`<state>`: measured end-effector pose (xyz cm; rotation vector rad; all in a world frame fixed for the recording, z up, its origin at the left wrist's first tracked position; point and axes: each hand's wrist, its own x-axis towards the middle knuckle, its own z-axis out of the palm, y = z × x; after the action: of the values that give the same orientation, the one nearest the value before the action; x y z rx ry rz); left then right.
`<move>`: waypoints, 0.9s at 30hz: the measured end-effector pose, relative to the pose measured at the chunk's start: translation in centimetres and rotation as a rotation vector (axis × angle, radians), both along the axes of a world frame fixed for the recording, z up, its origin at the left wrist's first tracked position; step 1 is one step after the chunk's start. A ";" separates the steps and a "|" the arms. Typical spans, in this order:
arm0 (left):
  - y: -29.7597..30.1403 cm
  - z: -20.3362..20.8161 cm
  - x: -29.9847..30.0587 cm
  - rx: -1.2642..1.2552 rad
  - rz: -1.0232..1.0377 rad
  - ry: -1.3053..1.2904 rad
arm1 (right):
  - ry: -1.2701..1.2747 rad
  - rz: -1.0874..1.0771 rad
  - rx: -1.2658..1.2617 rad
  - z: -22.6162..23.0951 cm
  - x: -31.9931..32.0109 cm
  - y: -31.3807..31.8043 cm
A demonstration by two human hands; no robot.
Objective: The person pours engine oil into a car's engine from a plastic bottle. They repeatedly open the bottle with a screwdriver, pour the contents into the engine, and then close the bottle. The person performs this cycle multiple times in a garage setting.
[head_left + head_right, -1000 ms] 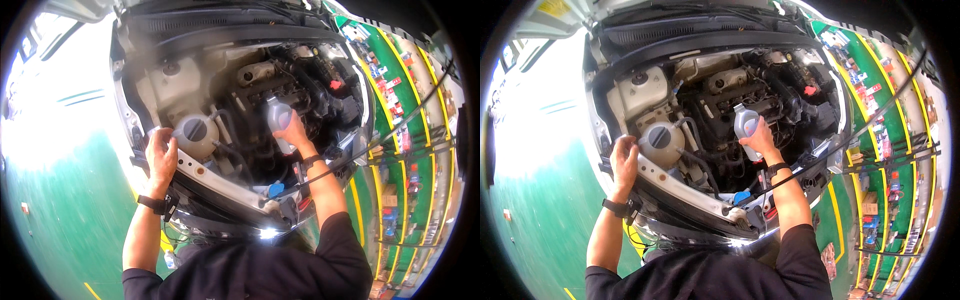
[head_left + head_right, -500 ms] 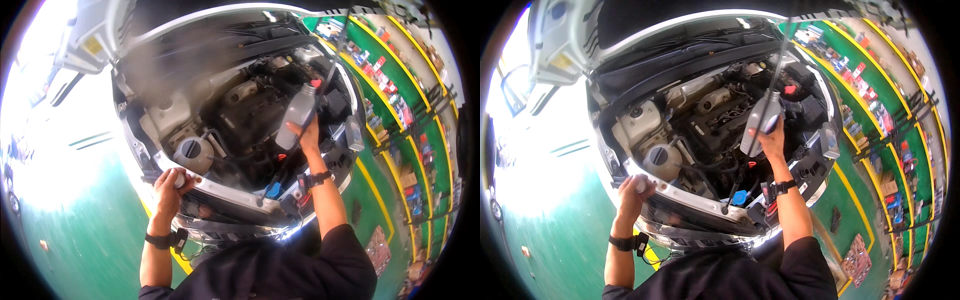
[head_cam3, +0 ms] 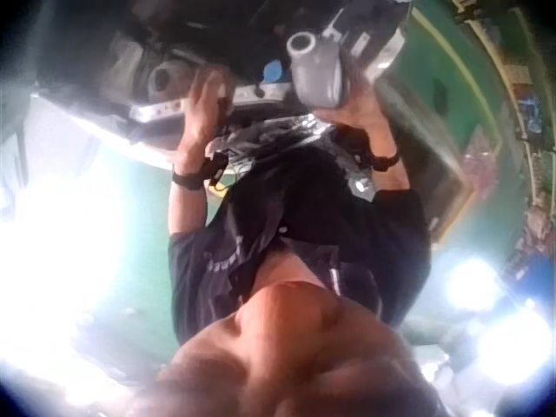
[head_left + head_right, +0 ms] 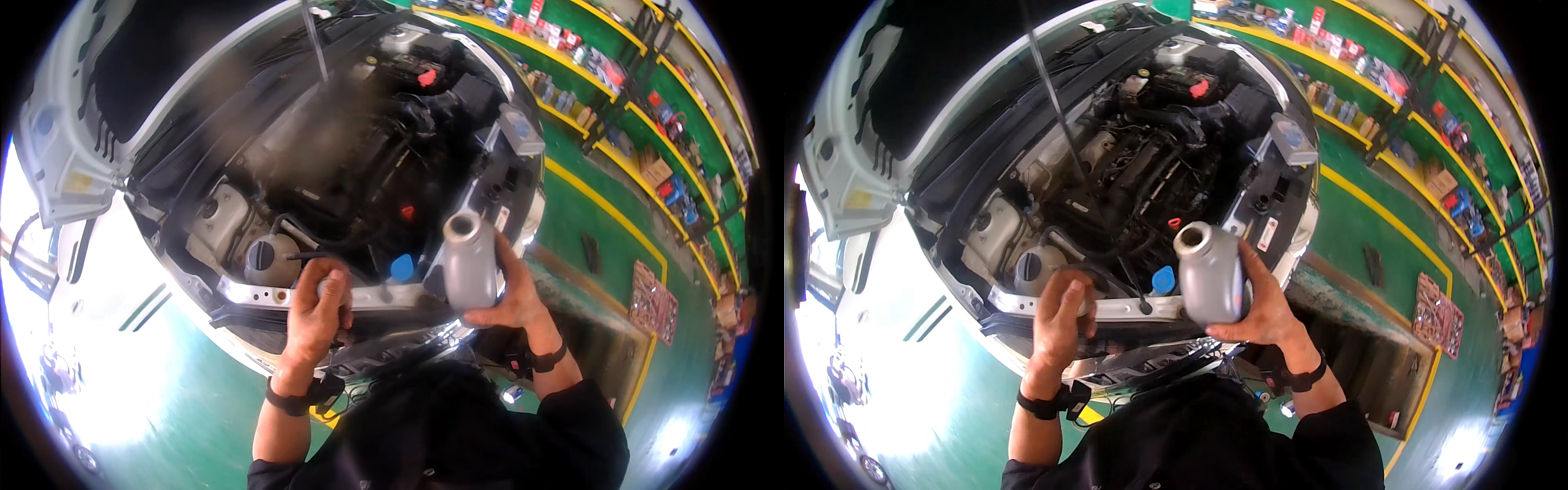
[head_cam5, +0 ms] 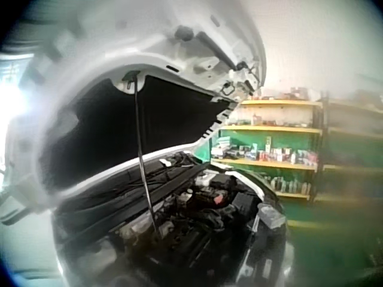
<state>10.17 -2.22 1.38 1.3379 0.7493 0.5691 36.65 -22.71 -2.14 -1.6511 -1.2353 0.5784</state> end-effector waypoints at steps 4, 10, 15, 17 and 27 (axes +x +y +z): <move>-1.3 -2.0 2.0 0.331 -0.292 -0.047 | -0.193 -0.022 -0.068 1.1 -3.0 -1.2; -2.5 -0.8 3.7 0.635 -0.470 0.054 | -0.468 -0.108 -0.099 1.8 -4.5 -3.1; -3.2 -0.3 3.4 0.279 -0.452 -0.037 | -0.662 -0.145 -0.099 2.4 -5.2 -4.1; -3.8 -0.4 3.5 0.268 -0.426 -0.054 | -0.668 -0.141 -0.086 2.5 -5.4 -4.3; -4.6 -1.8 1.5 0.816 -0.252 0.218 | -0.741 -0.107 -0.015 2.6 -7.1 -4.2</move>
<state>11.68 -6.84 -0.40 2.2423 0.5140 0.5501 29.56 -26.88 0.46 -2.0085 -1.6366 -0.1223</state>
